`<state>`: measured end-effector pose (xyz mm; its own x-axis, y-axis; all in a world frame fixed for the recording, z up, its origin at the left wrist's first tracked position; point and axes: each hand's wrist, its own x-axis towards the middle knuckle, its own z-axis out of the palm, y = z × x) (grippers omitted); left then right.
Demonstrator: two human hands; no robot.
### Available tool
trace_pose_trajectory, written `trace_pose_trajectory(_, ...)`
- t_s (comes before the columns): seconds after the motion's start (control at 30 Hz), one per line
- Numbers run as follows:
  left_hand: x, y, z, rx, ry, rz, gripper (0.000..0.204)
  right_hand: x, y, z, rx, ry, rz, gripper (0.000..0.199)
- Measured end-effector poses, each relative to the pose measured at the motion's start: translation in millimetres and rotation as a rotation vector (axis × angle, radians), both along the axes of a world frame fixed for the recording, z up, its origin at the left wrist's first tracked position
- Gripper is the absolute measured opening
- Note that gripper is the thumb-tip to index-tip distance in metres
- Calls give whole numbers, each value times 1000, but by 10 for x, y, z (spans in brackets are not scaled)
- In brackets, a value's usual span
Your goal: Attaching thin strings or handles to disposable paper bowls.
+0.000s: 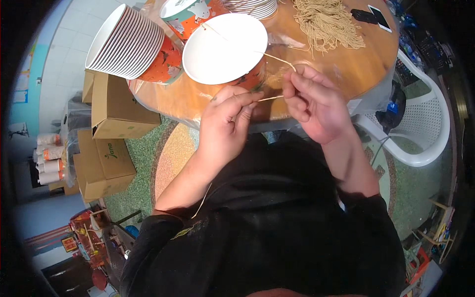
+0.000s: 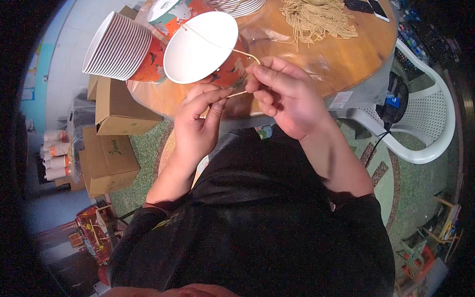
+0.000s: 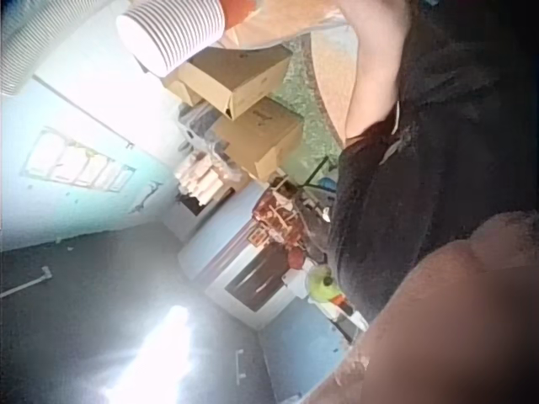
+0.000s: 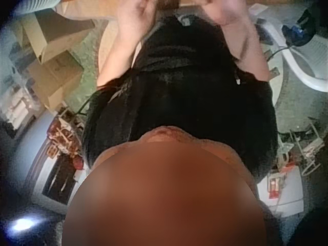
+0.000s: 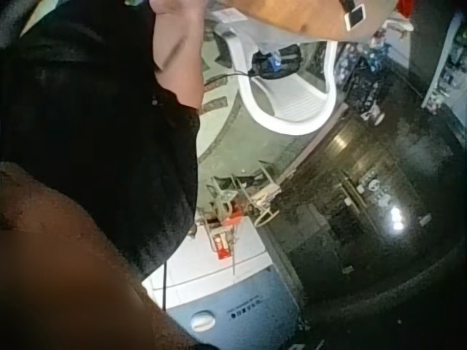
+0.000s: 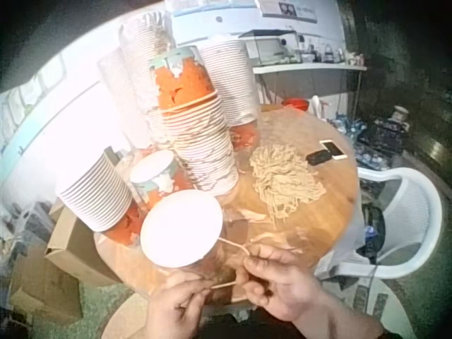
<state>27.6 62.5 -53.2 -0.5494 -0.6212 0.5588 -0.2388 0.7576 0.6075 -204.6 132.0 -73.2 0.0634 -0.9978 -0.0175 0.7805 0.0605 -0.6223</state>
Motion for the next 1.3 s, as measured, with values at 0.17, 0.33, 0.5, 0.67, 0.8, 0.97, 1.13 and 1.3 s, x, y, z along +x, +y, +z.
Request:
trace_pose_trajectory(0.17,38,-24,-60,-95,-117,31,22,433,1,27,134,462,-556,38)
trace_pose_trajectory(0.33,64,-20,-28,-49,-107,3,24,531,141,-85,-216,660,-327,51)
trace_pose_trajectory(0.5,51,-47,-24,-56,-70,-48,21,607,34,-340,-221,615,-340,32)
trace_pose_trajectory(0.67,73,-69,-4,-28,-131,-39,17,531,-14,-250,-428,1242,-583,14)
trace_pose_trajectory(0.8,68,-115,26,-109,-195,-37,16,547,-33,-201,-396,1259,-583,15)
trace_pose_trajectory(0.97,77,-235,339,-310,-77,-70,18,570,-97,-281,-131,879,-525,10)
trace_pose_trajectory(1.13,39,-603,822,-50,-293,-127,25,586,-243,-231,-64,725,-498,10)
trace_pose_trajectory(1.3,-17,-847,805,410,-488,-201,23,667,-349,-261,-102,709,-535,11)
